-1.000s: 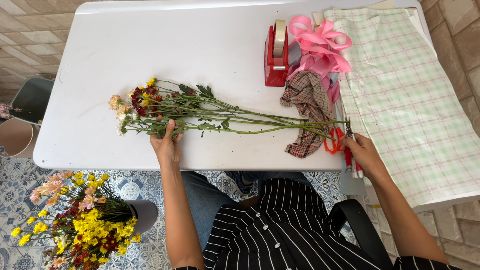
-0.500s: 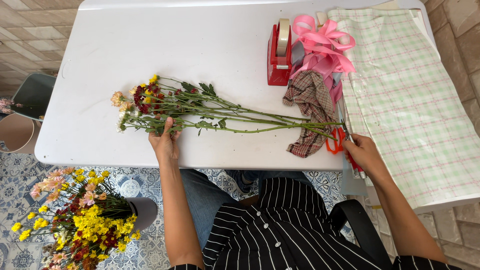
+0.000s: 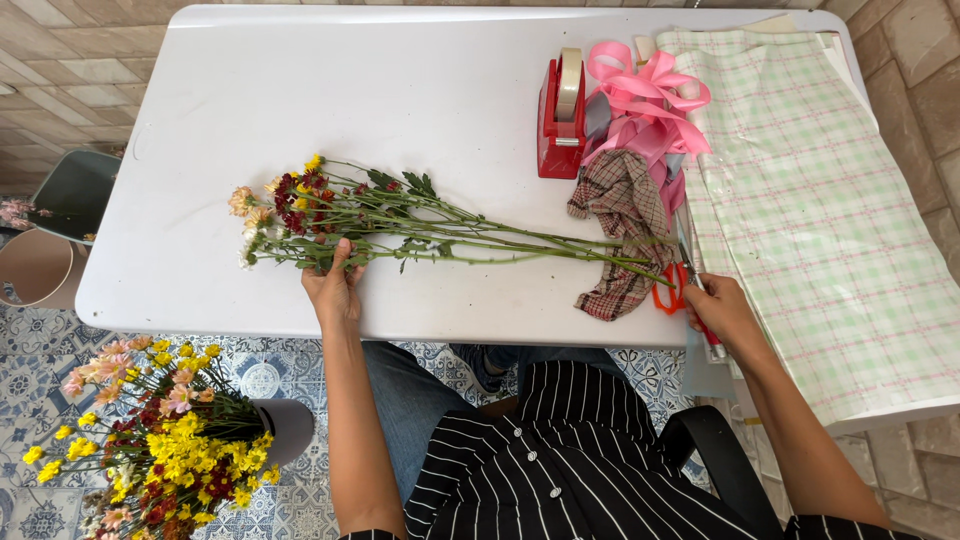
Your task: The person trims several flower stems with shears and incorporates them into a large bouquet held in their lap.
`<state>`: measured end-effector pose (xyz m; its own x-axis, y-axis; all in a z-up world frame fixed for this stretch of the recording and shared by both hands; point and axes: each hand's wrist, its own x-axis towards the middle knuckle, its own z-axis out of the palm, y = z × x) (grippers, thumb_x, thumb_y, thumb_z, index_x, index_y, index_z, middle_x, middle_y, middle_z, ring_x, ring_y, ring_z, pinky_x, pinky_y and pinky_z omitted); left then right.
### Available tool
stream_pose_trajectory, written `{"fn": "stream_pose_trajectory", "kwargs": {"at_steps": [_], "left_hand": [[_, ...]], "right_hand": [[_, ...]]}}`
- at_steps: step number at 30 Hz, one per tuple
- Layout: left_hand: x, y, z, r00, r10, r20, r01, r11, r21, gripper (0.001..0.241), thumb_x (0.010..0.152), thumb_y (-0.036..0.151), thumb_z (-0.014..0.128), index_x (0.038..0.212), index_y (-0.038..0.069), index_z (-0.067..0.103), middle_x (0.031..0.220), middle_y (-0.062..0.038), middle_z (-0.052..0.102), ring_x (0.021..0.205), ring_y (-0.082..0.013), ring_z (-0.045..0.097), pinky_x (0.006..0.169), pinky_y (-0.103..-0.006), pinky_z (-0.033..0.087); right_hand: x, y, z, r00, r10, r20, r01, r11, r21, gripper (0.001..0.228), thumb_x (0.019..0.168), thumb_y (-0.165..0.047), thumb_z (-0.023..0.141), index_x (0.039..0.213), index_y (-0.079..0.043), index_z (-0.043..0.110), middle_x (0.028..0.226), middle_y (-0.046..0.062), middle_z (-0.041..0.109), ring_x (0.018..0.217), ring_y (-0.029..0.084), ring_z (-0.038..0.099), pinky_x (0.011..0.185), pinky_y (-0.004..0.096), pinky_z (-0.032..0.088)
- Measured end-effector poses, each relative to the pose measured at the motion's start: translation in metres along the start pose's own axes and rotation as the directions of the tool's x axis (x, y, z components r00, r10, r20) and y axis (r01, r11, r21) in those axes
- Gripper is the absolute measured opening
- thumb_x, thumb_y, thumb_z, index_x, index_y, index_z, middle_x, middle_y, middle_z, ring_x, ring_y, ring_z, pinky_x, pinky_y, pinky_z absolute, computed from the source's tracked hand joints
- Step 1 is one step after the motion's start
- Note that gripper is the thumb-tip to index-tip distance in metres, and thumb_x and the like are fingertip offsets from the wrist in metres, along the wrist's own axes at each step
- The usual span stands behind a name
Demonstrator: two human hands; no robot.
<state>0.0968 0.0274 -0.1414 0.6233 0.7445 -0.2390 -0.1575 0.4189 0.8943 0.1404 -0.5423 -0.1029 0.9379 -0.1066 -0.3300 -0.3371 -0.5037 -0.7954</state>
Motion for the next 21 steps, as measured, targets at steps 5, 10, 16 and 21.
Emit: {"fn": "stream_pose_trajectory", "kwargs": {"at_steps": [5,10,16,21], "left_hand": [[-0.003,0.001,-0.001,1.0,0.0,0.004,0.0,1.0,0.005,0.055,0.086,0.015,0.088,0.128,0.003,0.056,0.088,-0.011,0.074,0.066,-0.0185,0.077,0.065,-0.031,0.071],[0.003,-0.006,-0.004,1.0,-0.014,-0.003,0.014,1.0,-0.002,0.053,0.085,0.015,0.089,0.126,0.002,0.058,0.087,-0.011,0.075,0.064,-0.0177,0.076,0.065,-0.0313,0.071],[0.001,-0.004,0.0,1.0,-0.018,-0.007,0.018,1.0,-0.02,0.053,0.086,0.014,0.088,0.127,0.002,0.058,0.087,-0.011,0.075,0.064,-0.0175,0.076,0.064,-0.031,0.071],[-0.032,0.029,0.022,0.999,-0.041,-0.027,0.043,0.994,0.097,0.064,0.073,0.029,0.089,0.129,0.015,0.062,0.114,-0.008,0.075,0.089,-0.0157,0.075,0.057,-0.0241,0.06]], "right_hand": [[-0.021,-0.035,-0.014,1.0,-0.012,0.013,0.014,0.994,-0.112,0.02,0.085,-0.01,0.06,0.084,0.008,0.067,0.057,0.018,0.054,0.046,0.026,0.054,0.052,0.041,0.044],[-0.044,-0.046,-0.011,0.995,0.018,0.093,-0.021,0.999,0.026,0.031,0.078,-0.016,0.066,0.099,0.006,0.071,0.07,0.019,0.062,0.065,0.031,0.064,0.064,0.044,0.05],[-0.06,-0.084,-0.017,0.998,-0.04,0.052,0.047,0.988,-0.147,0.054,0.091,-0.033,0.067,0.131,0.003,0.067,0.115,0.034,0.067,0.115,0.05,0.062,0.098,0.059,0.047],[0.011,-0.071,-0.025,0.799,-0.598,-0.066,0.477,0.696,-0.536,0.053,0.095,-0.03,0.072,0.132,0.007,0.065,0.108,0.026,0.067,0.1,0.04,0.061,0.09,0.049,0.046]]}}
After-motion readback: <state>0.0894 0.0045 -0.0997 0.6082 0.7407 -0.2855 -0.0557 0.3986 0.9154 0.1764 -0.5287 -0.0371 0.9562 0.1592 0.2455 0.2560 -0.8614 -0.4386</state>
